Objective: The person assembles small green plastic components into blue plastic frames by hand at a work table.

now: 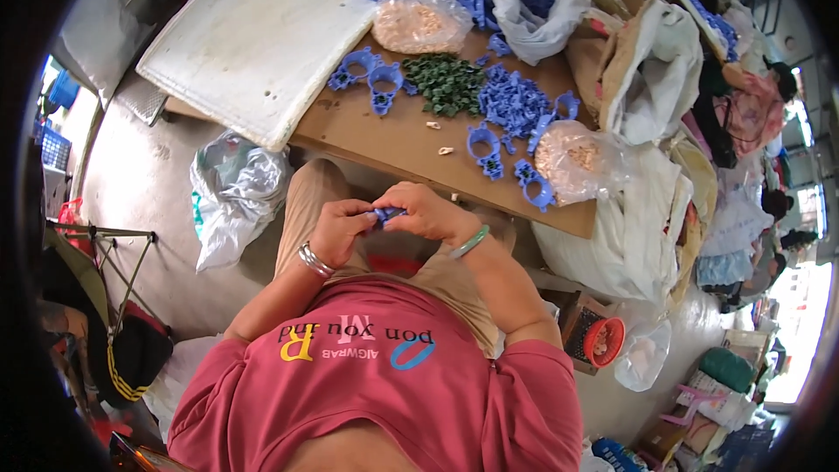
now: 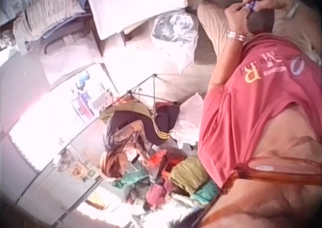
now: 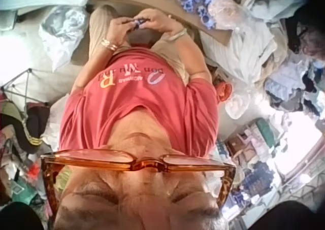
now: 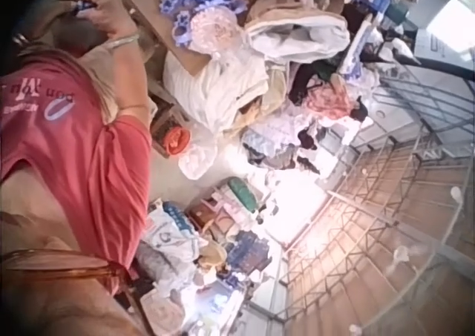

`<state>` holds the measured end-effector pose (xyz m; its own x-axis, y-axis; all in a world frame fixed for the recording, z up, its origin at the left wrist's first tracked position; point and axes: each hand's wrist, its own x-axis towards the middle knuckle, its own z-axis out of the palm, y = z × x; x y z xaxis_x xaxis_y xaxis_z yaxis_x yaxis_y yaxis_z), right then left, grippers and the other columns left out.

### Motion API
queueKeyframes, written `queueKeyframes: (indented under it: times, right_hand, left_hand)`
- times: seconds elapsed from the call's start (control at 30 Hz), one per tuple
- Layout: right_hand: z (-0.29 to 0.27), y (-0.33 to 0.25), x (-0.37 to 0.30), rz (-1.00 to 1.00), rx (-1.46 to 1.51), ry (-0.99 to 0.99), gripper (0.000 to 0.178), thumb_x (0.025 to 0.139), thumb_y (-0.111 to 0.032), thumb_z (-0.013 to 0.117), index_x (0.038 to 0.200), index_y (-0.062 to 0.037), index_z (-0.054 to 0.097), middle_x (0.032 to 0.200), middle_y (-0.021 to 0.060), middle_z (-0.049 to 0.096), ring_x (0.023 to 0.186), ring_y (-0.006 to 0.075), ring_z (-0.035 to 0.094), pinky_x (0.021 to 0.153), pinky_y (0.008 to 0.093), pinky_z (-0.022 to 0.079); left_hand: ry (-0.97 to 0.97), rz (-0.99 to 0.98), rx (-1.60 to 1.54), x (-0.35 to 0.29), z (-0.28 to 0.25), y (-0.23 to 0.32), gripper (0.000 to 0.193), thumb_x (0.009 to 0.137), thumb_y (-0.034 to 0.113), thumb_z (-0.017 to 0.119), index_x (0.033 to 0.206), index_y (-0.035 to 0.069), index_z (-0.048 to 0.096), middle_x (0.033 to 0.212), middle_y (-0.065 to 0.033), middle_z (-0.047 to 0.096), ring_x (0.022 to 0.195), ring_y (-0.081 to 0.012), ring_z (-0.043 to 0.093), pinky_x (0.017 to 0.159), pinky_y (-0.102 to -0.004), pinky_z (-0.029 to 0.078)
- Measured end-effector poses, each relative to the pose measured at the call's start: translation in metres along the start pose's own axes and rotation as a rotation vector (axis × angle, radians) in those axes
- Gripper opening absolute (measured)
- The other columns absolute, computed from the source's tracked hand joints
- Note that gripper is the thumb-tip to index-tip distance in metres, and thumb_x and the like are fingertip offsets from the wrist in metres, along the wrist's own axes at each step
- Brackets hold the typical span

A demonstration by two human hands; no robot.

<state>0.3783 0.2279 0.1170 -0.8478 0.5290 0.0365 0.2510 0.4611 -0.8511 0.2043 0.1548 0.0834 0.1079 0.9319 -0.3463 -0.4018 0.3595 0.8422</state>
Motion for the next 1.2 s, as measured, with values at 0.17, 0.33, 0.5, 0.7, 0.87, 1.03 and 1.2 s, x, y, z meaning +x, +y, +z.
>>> queueKeyframes:
  times: [0.17, 0.33, 0.5, 0.7, 0.87, 1.03, 1.2]
  right_hand:
    - [0.003, 0.005, -0.002, -0.003, -0.015, 0.003, 0.037, 0.068, -0.015, 0.068, 0.102, -0.0036, 0.058, 0.098, 0.0105, 0.058, 0.092, 0.0251, 0.054, 0.083, 0.0335, 0.041]
    - [-0.046, 0.001, -0.002, 0.155, -0.165, 0.527, 0.029, 0.071, -0.011, 0.064, 0.099, -0.0030, 0.060, 0.087, 0.0088, 0.062, 0.080, 0.0175, 0.059, 0.071, 0.0328, 0.047]
    - [-0.124, 0.077, -0.019, 0.311, -0.736, 0.823, 0.012, 0.072, -0.010, 0.056, 0.082, -0.0053, 0.061, 0.085, 0.0127, 0.060, 0.075, 0.0325, 0.057, 0.066, 0.0402, 0.046]
    - [-0.133, 0.107, -0.024, 0.432, -0.909, 0.585, 0.019, 0.071, -0.007, 0.053, 0.089, -0.0088, 0.058, 0.091, 0.0133, 0.058, 0.084, 0.0333, 0.056, 0.071, 0.0421, 0.046]
    - [-0.137, 0.103, -0.026, 0.305, -0.956, 0.613, 0.013, 0.073, -0.006, 0.047, 0.082, -0.0061, 0.057, 0.083, 0.0142, 0.058, 0.081, 0.0337, 0.056, 0.068, 0.0429, 0.045]
    - [-0.139, 0.101, -0.039, 0.153, -0.833, 1.031, 0.020, 0.073, 0.000, 0.055, 0.093, -0.0010, 0.058, 0.078, 0.0145, 0.060, 0.067, 0.0285, 0.057, 0.062, 0.0353, 0.047]
    - [-0.065, 0.004, -0.019, 0.286, 0.677, 0.915, 0.011, 0.081, 0.004, 0.052, 0.089, 0.0006, 0.058, 0.074, 0.0092, 0.059, 0.054, 0.0134, 0.054, 0.046, 0.0239, 0.045]
  left_hand:
    - [-0.029, -0.058, -0.047, 0.008, -0.004, -0.008, 0.012, 0.075, 0.001, 0.060, 0.085, -0.006, 0.062, 0.067, -0.0064, 0.060, 0.056, -0.0108, 0.053, 0.050, -0.0216, 0.041]
    - [-0.052, -0.233, -0.314, 0.009, -0.012, -0.001, 0.020, 0.083, 0.008, 0.054, 0.097, -0.007, 0.058, 0.080, -0.0115, 0.060, 0.067, -0.0179, 0.058, 0.058, -0.0280, 0.048]
    - [-0.096, -0.325, -0.568, 0.020, -0.029, -0.006, 0.022, 0.085, 0.008, 0.049, 0.103, -0.005, 0.052, 0.091, -0.0144, 0.057, 0.079, -0.0226, 0.057, 0.066, -0.0337, 0.051]
    - [-0.029, -0.349, -0.804, 0.021, -0.020, -0.005, 0.021, 0.085, 0.006, 0.049, 0.103, -0.004, 0.051, 0.096, -0.0133, 0.056, 0.087, -0.0241, 0.055, 0.076, -0.0394, 0.051]
    - [-0.046, -0.319, -0.862, 0.022, -0.021, -0.005, 0.022, 0.084, 0.006, 0.050, 0.103, -0.004, 0.052, 0.096, -0.0132, 0.056, 0.088, -0.0239, 0.055, 0.078, -0.0401, 0.051]
    - [-0.044, -0.270, -0.868, 0.022, -0.018, -0.005, 0.016, 0.085, 0.007, 0.052, 0.098, -0.002, 0.053, 0.096, -0.0129, 0.057, 0.090, -0.0261, 0.055, 0.082, -0.0421, 0.050]
    - [-0.085, -0.222, -0.875, 0.019, -0.016, -0.003, 0.022, 0.085, 0.006, 0.051, 0.103, -0.004, 0.052, 0.094, -0.0122, 0.057, 0.086, -0.0229, 0.056, 0.081, -0.0397, 0.050]
